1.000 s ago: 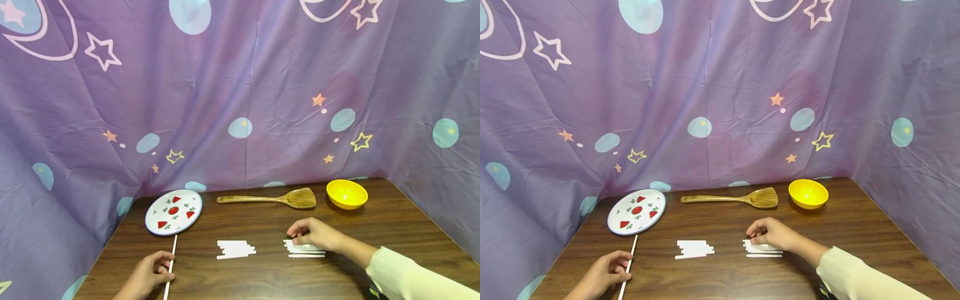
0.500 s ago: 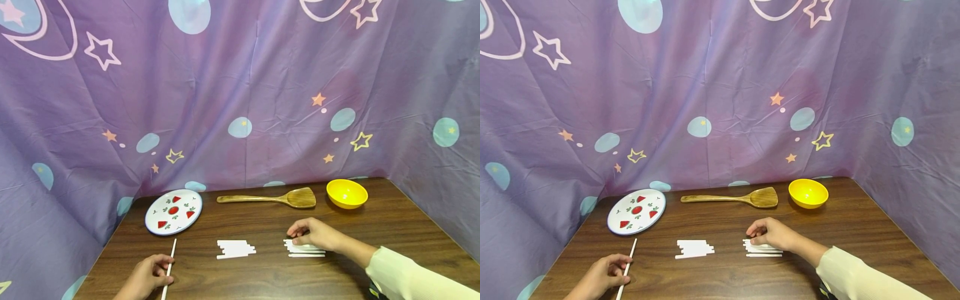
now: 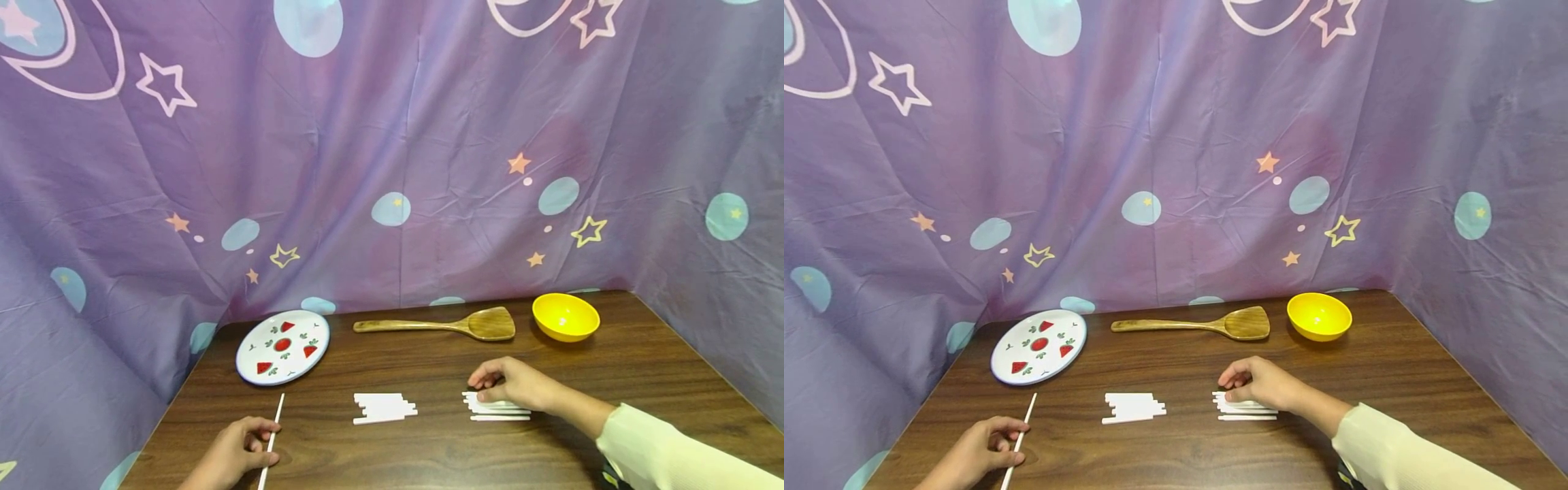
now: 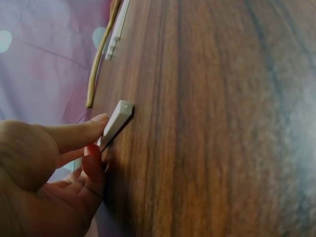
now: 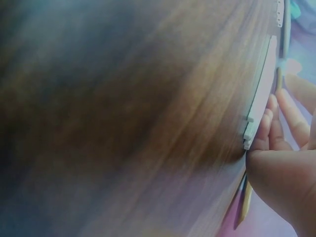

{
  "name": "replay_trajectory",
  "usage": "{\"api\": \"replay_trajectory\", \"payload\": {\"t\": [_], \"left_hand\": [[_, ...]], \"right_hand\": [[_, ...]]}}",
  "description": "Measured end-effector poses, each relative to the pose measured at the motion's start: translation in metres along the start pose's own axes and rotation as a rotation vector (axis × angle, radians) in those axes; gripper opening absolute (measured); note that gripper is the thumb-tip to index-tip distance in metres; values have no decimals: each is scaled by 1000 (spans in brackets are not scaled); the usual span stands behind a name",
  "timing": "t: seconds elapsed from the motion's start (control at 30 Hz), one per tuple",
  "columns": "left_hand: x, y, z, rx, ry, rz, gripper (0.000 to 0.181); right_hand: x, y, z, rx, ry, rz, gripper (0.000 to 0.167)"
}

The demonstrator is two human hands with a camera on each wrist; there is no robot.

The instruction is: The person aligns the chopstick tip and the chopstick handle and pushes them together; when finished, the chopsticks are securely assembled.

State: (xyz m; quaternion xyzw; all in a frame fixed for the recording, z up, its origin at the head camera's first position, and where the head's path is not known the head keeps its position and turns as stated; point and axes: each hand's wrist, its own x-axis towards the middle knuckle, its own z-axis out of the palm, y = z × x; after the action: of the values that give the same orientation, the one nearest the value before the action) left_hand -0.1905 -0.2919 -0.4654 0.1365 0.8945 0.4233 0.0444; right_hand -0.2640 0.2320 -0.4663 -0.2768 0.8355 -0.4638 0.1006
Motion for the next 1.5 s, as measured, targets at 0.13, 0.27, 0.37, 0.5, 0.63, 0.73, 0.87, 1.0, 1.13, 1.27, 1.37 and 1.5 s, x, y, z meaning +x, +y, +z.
{"api": "replay_trajectory", "payload": {"t": [0.13,0.27,0.37,0.5,0.63,0.73,0.87,1.0,1.13,1.27,1.37,1.5], "left_hand": [[0,1,-1,-1,1,-21,43],[0,1,0,4,16,-29,43],[1,4,1,11,34,-42,42],[6,14,4,73,87,9,40],[19,30,6,148,138,109,36],[33,44,10,128,126,156,33],[50,57,21,65,60,202,31],[69,68,38,67,-2,209,31],[88,79,53,76,-56,216,31],[101,87,64,74,-98,243,31],[108,89,71,82,-107,256,29],[117,89,82,102,-107,265,26]], "right_hand": [[0,1,-1,0,-5,-1,22],[0,2,-1,1,-12,-8,22],[0,1,0,-2,-13,-10,23],[0,1,1,-14,-7,-10,24],[0,2,1,-26,-3,1,24],[0,2,1,-26,-2,7,24],[0,2,1,-23,-2,5,25],[0,3,2,-30,-1,-3,25],[0,2,2,-47,3,-12,25],[1,2,2,-69,5,-23,25],[1,3,1,-87,6,-21,25],[1,2,2,-84,-1,-18,26]]}}
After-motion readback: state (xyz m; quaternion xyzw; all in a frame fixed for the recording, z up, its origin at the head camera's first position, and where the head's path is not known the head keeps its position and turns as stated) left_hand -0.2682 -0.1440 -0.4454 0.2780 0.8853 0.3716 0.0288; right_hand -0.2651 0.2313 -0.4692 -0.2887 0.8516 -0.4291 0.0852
